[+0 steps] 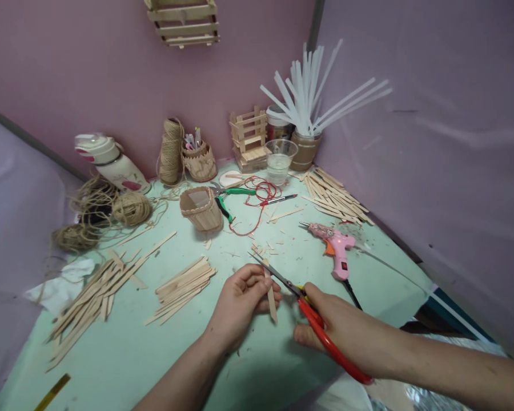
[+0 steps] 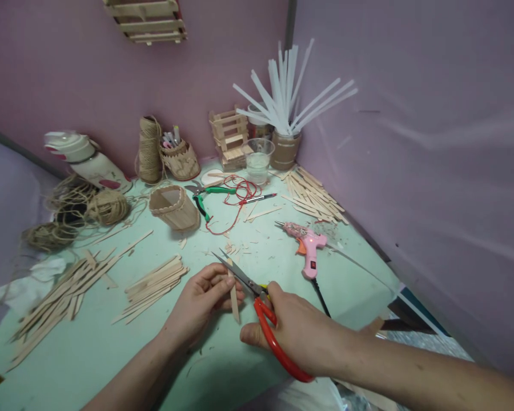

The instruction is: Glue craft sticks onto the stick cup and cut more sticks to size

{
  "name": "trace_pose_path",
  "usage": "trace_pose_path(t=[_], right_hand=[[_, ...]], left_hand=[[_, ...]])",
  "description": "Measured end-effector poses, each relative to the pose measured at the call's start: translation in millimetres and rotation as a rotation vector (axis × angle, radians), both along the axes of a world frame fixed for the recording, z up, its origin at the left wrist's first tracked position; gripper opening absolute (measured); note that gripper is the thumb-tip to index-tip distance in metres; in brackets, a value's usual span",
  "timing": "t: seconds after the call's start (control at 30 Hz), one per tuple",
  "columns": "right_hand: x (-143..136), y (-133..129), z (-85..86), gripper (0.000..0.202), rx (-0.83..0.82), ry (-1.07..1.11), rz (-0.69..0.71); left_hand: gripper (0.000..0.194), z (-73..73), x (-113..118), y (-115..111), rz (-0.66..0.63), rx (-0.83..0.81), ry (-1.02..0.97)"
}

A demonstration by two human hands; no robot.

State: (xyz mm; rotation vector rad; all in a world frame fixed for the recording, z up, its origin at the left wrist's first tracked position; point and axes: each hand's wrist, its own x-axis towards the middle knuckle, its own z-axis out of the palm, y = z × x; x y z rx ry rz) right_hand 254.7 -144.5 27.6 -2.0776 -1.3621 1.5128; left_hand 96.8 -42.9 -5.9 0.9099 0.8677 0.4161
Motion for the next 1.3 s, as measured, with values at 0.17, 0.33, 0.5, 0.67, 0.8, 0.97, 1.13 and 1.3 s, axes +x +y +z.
trace_pose_path(t=[0.17,0.33,0.5,0.67,0.8,0.97,1.13,1.3], right_hand=[[1.1,-1.9,-3.8,0.038,0.018,0.007,-0.001],[0.8,-0.6,-3.1,0.039,-0.001,0.001,0.008],[-0.3,0.6,0.3,0.039,-0.002,-0.005,0.018],[0.5,-0.8,-1.5,0.040,-0.016,-0.003,0.029],[0.9,-0.8,-1.8,0.040,-0.017,0.003,0.038],[0.4,-0.2,2.1,0.041,-0.031,0.002,0.049],[0.1,1.2,3.5,0.040,-0.041,0.001,0.055],[-0.3,1.3,-4.5,0.044,-0.059,0.019,0.037]], left_hand=[[0.025,-0.1,0.3,0.4,-0.013,0.001,0.003],[0.024,-0.6,1.8,0.2,-0.006,-0.008,0.010],[0.024,-2.3,1.5,-0.8,0.000,-0.005,0.006],[0.024,-3.2,1.4,-0.8,-0.001,-0.002,0.010],[0.024,-3.7,2.1,-1.0,0.009,-0.003,0.008],[0.024,-4.3,1.3,-1.7,0.012,-0.004,0.010],[0.025,-3.0,1.5,-1.2,-0.004,-0.007,0.015],[0.026,-2.1,2.4,-0.1,-0.026,-0.028,0.041]])
